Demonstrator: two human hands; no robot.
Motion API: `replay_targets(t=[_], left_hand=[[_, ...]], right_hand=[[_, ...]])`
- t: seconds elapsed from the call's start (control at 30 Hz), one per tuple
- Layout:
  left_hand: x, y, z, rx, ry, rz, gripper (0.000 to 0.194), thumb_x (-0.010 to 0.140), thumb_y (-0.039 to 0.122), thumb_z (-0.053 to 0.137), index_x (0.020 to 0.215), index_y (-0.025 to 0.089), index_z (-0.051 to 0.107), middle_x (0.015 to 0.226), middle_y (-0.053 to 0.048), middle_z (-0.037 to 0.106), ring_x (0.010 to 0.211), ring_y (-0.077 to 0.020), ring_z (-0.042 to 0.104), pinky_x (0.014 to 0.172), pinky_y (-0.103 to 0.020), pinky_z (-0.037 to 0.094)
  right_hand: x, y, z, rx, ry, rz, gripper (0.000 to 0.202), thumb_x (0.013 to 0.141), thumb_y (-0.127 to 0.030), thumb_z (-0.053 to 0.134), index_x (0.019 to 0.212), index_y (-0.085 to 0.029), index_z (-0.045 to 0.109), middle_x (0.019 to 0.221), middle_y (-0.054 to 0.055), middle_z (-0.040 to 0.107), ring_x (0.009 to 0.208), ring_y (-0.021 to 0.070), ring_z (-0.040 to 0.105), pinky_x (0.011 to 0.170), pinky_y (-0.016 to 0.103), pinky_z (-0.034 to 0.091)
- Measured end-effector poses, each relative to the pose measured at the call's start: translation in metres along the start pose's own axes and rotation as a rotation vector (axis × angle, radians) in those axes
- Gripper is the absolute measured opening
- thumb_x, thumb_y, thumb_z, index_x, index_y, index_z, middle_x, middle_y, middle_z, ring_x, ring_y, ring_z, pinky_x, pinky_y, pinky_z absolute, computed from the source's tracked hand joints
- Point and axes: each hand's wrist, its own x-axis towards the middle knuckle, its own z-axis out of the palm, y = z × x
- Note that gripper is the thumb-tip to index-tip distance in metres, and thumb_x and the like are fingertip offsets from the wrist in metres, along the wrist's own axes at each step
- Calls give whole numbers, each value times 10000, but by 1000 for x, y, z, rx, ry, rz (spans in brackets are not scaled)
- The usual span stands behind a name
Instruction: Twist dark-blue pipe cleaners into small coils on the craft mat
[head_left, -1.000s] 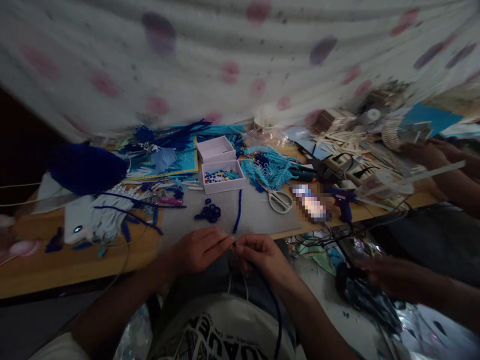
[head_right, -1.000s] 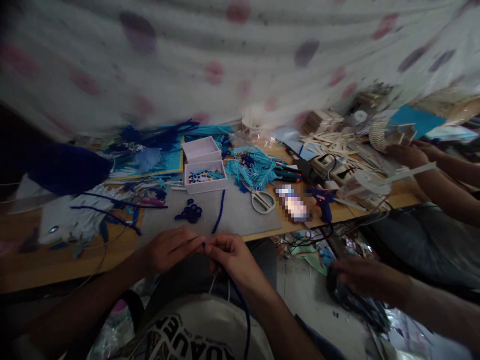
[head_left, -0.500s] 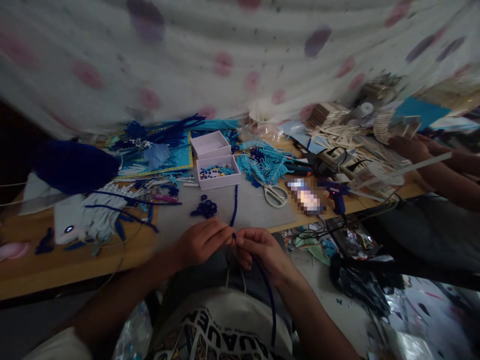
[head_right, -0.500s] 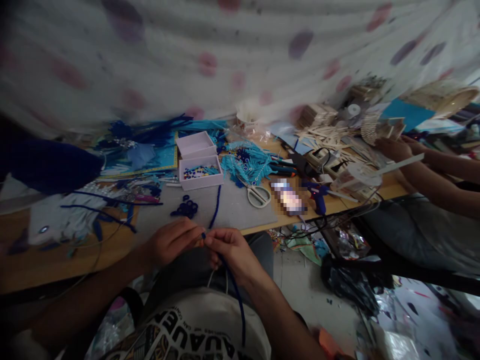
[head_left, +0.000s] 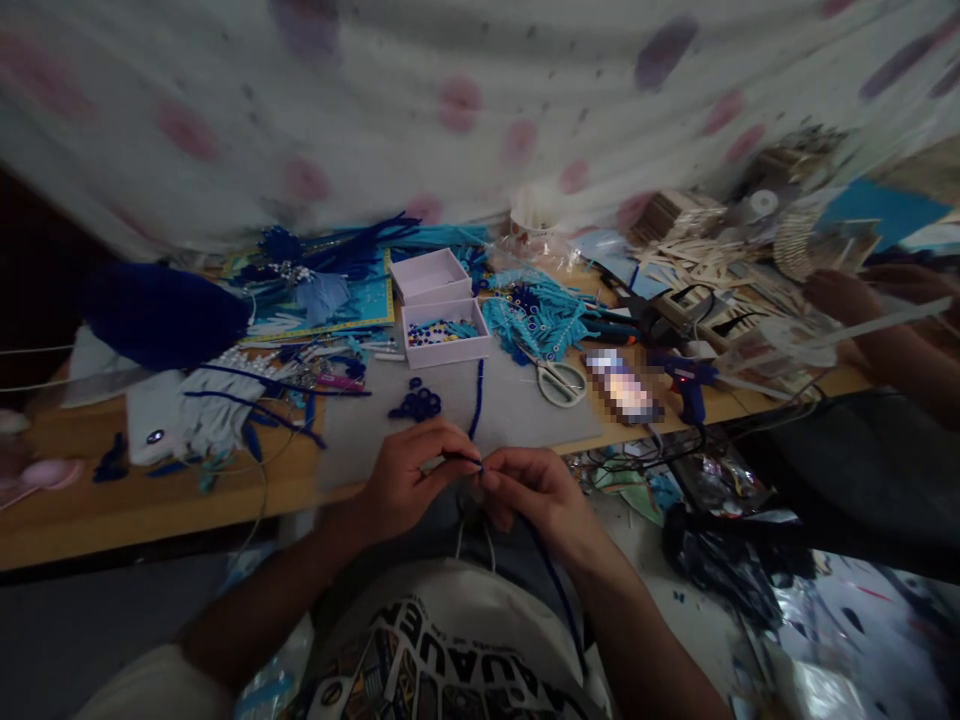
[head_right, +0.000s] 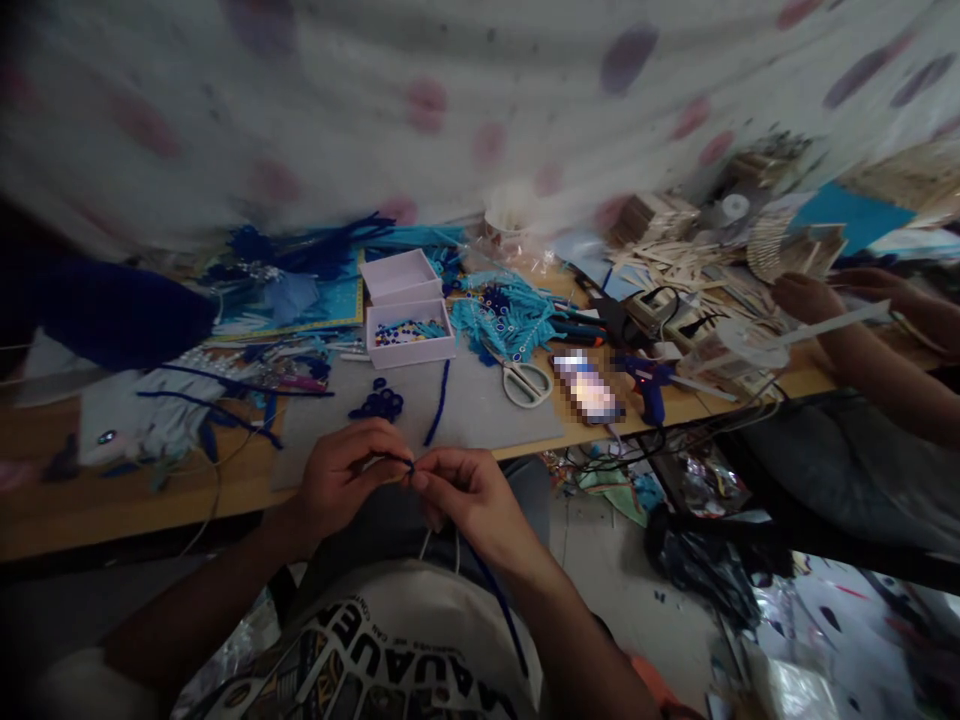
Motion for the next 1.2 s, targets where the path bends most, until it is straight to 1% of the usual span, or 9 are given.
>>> replay_targets(t=[0.2,0.27,0.33,0.4,0.5,0.6,0.77,0.97,1.2], left_hand=[[-6,-16,6,-69,-19,-129,152,953,247,611,827,174,656,740,0,638,674,-116,581,632,-219,442],[-8,-20,8,-66,-20,-130,161,967,250,587,835,173,638,736,3,622,660,-116,570,619,-220,440],[-8,-22,7,-20,-29,-23,141,978,243,566,873,174,630,770,-11,633,695,-126,584,649,-229,457],[-6,-21,5,52,-53,146,112,987,233,545,937,176,628,824,-34,655,764,-141,606,702,-243,478],[-3,-20,-2,192,-151,318,165,1014,242,476,1013,169,624,886,-71,671,825,-163,617,746,-261,498],[1,-18,-10,359,-232,413,245,1025,237,418,943,163,637,870,-86,666,787,-168,603,711,-263,486],[4,-13,-20,472,-274,535,248,1005,199,440,850,171,632,754,-61,639,699,-170,550,677,-278,461],[1,-11,-19,358,-277,496,238,995,200,454,784,191,562,705,-34,591,668,-155,525,624,-270,394],[-7,-3,-7,48,-180,243,288,1014,227,390,770,195,538,697,-30,558,659,-149,501,611,-264,401]], right_hand=[[1,-1,4,-155,49,-105,325,854,-478,707,815,-156,699,558,-44,518,513,85,418,494,222,292],[1,0,2,-142,46,-93,315,855,-465,713,822,-153,701,558,-44,520,507,82,414,491,222,285],[3,2,-1,-56,-11,-33,318,855,-461,717,810,-147,696,531,-48,524,478,77,417,483,220,292],[4,5,-5,62,-81,37,323,850,-459,724,798,-142,692,494,-57,505,441,72,405,471,219,301],[4,9,-6,165,-121,93,319,821,-450,754,790,-140,690,470,-70,484,414,68,388,453,217,299],[3,9,-4,125,-119,99,322,813,-456,760,781,-144,687,479,-62,509,424,72,410,460,218,292],[2,8,-3,-4,-121,77,342,827,-487,739,786,-153,676,499,-61,512,456,79,411,485,225,281],[0,6,-4,-77,-147,69,325,851,-465,713,772,-153,663,526,-59,502,487,81,407,508,226,286],[-6,-9,3,-222,-133,-32,335,889,-458,654,729,-163,642,552,-45,482,520,95,399,519,235,303]])
